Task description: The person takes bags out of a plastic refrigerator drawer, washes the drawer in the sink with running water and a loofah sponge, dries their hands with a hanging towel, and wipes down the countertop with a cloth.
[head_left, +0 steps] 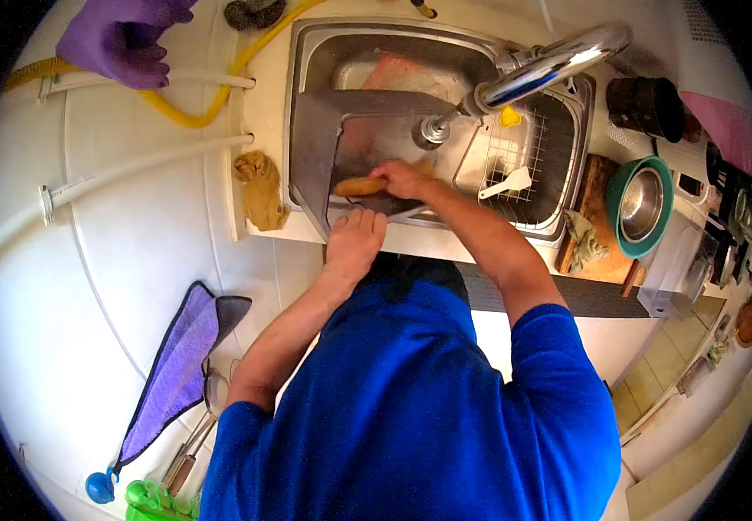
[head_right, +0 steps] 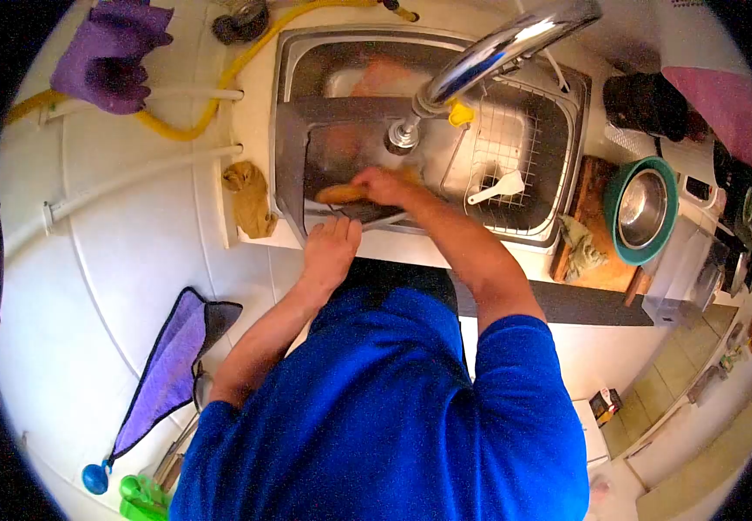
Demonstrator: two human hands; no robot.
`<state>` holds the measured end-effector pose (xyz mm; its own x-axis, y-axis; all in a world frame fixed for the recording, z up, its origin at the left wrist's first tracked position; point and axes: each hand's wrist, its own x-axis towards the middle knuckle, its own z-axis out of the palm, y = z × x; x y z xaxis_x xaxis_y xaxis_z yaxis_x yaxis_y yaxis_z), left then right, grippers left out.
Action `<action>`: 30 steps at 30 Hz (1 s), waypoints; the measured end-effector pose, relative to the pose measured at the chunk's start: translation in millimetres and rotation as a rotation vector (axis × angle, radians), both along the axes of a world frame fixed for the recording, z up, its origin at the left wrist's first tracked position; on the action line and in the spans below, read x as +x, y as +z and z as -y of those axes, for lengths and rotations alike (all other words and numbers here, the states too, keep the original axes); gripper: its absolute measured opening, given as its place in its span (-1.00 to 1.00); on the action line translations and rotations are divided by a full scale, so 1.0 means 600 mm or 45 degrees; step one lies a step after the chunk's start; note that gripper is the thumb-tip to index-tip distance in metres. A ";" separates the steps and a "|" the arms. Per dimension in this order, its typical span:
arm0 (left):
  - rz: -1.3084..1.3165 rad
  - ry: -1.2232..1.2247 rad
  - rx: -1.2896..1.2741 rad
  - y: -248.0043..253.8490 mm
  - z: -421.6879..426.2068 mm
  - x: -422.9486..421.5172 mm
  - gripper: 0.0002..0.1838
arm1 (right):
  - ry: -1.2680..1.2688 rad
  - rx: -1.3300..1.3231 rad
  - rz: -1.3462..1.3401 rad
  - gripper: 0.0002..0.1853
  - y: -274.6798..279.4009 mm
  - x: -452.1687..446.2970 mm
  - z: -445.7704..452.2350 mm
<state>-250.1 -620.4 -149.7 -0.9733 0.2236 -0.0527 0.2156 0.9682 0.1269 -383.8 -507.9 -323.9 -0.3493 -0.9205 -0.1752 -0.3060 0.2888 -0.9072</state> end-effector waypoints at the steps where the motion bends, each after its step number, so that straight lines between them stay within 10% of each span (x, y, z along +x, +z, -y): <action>1: 0.033 0.002 -0.013 0.001 -0.001 0.002 -0.89 | -0.072 0.210 -0.175 -0.70 -0.045 -0.010 -0.027; 6: 0.058 0.022 -0.005 -0.001 0.002 0.007 -0.87 | -0.507 0.841 -0.701 -0.64 -0.222 0.040 -0.038; 12: 0.016 -0.056 0.009 0.007 0.004 -0.009 -0.86 | -0.285 -0.163 0.090 -0.74 -0.049 0.056 0.136; 15: 0.039 -0.084 0.045 0.010 0.013 -0.009 -0.86 | -0.147 0.095 0.021 -0.71 0.037 0.056 0.172; 19: 0.061 -0.057 -0.040 0.009 0.015 -0.003 -0.85 | 0.147 -0.404 0.361 -0.71 0.060 0.007 0.112; 21: 0.043 -0.045 -0.043 0.011 0.009 0.001 -0.85 | 0.453 0.102 0.250 -0.78 0.078 -0.057 0.052; 28: 0.037 -0.049 0.003 0.009 0.007 -0.013 -0.85 | 0.003 1.046 -0.613 -0.75 -0.272 0.027 -0.062; 30: 0.044 -0.063 0.035 0.014 0.009 -0.023 -0.85 | -0.359 0.878 -0.314 -0.68 -0.283 0.035 -0.023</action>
<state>-263.7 -626.0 -141.1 -0.9588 0.2729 -0.0795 0.2578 0.9526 0.1614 -362.7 -493.9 -493.7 -0.6564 -0.5030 -0.5623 -0.3066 0.8588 -0.4103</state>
